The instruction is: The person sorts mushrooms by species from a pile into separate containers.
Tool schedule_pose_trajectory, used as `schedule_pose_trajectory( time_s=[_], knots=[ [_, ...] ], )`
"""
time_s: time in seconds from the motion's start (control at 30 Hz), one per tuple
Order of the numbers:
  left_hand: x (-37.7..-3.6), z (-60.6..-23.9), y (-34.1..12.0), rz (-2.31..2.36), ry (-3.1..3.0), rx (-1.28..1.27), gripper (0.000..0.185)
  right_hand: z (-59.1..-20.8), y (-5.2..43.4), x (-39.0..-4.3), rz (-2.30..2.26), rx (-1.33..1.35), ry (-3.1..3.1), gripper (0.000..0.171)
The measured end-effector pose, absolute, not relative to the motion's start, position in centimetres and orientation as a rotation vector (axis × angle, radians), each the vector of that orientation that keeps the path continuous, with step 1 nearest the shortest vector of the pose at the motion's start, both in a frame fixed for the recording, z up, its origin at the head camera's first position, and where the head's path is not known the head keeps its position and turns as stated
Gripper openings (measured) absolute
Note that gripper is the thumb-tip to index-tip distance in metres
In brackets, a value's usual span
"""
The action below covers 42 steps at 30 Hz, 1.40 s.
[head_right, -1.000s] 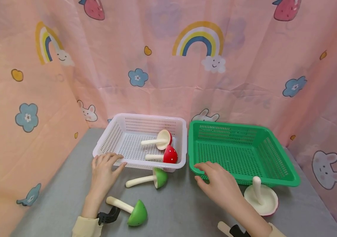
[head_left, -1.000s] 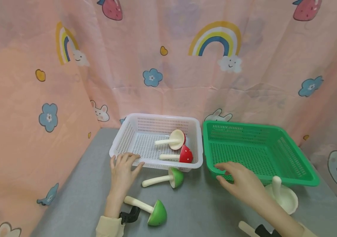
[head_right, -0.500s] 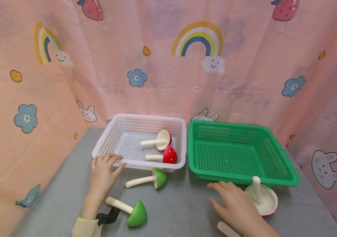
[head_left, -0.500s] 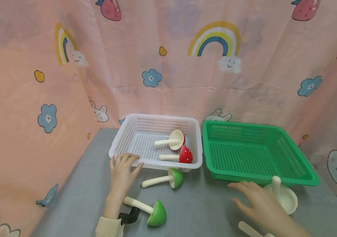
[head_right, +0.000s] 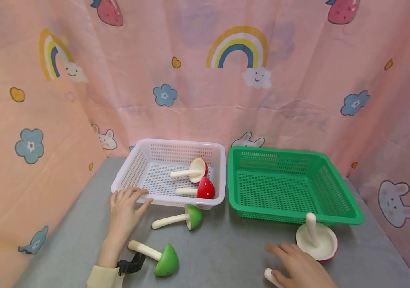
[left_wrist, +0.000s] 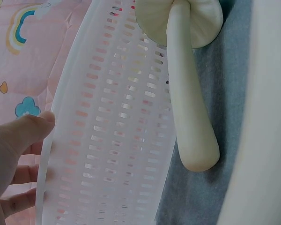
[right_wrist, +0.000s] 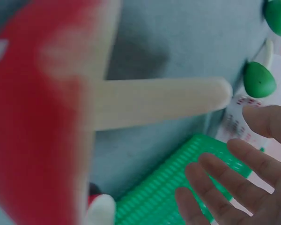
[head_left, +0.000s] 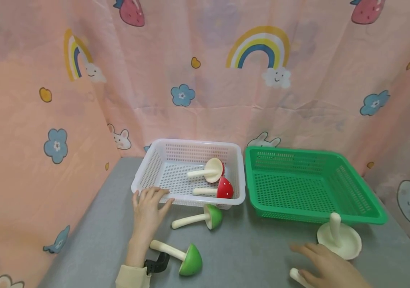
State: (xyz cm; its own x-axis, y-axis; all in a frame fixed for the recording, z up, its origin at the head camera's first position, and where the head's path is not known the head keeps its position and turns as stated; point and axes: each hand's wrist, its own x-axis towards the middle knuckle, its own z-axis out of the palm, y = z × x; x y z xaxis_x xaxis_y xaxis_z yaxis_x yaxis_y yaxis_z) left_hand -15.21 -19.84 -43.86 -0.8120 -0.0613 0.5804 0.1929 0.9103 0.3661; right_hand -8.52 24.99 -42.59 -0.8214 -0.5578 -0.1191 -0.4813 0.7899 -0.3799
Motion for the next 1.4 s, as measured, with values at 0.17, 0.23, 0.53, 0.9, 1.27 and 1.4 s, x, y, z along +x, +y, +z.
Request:
schedule_pose_trajectory(
  time_s=[0.17, 0.23, 0.53, 0.9, 1.27, 1.4],
  knots=[
    [-15.1, -43.8, -19.8, -0.559, -2.462, -0.088, 0.024, -43.7, 25.9, -8.5, -0.439, -0.761, 2.707, 0.054],
    [-15.1, -43.9, -19.8, -0.56, -2.46, -0.088, 0.024, -44.0, 26.2, -8.5, -0.412, -0.765, 2.707, 0.054],
    [-14.9, -43.9, -19.8, -0.564, -2.457, -0.088, 0.024, -45.6, 26.9, -7.9, -0.584, -0.849, 2.635, 0.048],
    [-15.0, -43.7, -19.9, -0.551, -2.46, -0.09, 0.024, -47.1, 27.3, -6.9, -0.597, -0.993, 2.746, 0.041],
    [-15.1, -43.8, -19.8, -0.543, -2.471, -0.086, 0.024, -45.7, 26.7, -7.4, -0.627, -0.937, 2.68, 0.034],
    [-15.2, -43.9, -19.8, -0.542, -2.463, -0.091, 0.023, -44.5, 25.7, -7.8, -0.63, -0.871, 2.64, 0.037]
  ],
)
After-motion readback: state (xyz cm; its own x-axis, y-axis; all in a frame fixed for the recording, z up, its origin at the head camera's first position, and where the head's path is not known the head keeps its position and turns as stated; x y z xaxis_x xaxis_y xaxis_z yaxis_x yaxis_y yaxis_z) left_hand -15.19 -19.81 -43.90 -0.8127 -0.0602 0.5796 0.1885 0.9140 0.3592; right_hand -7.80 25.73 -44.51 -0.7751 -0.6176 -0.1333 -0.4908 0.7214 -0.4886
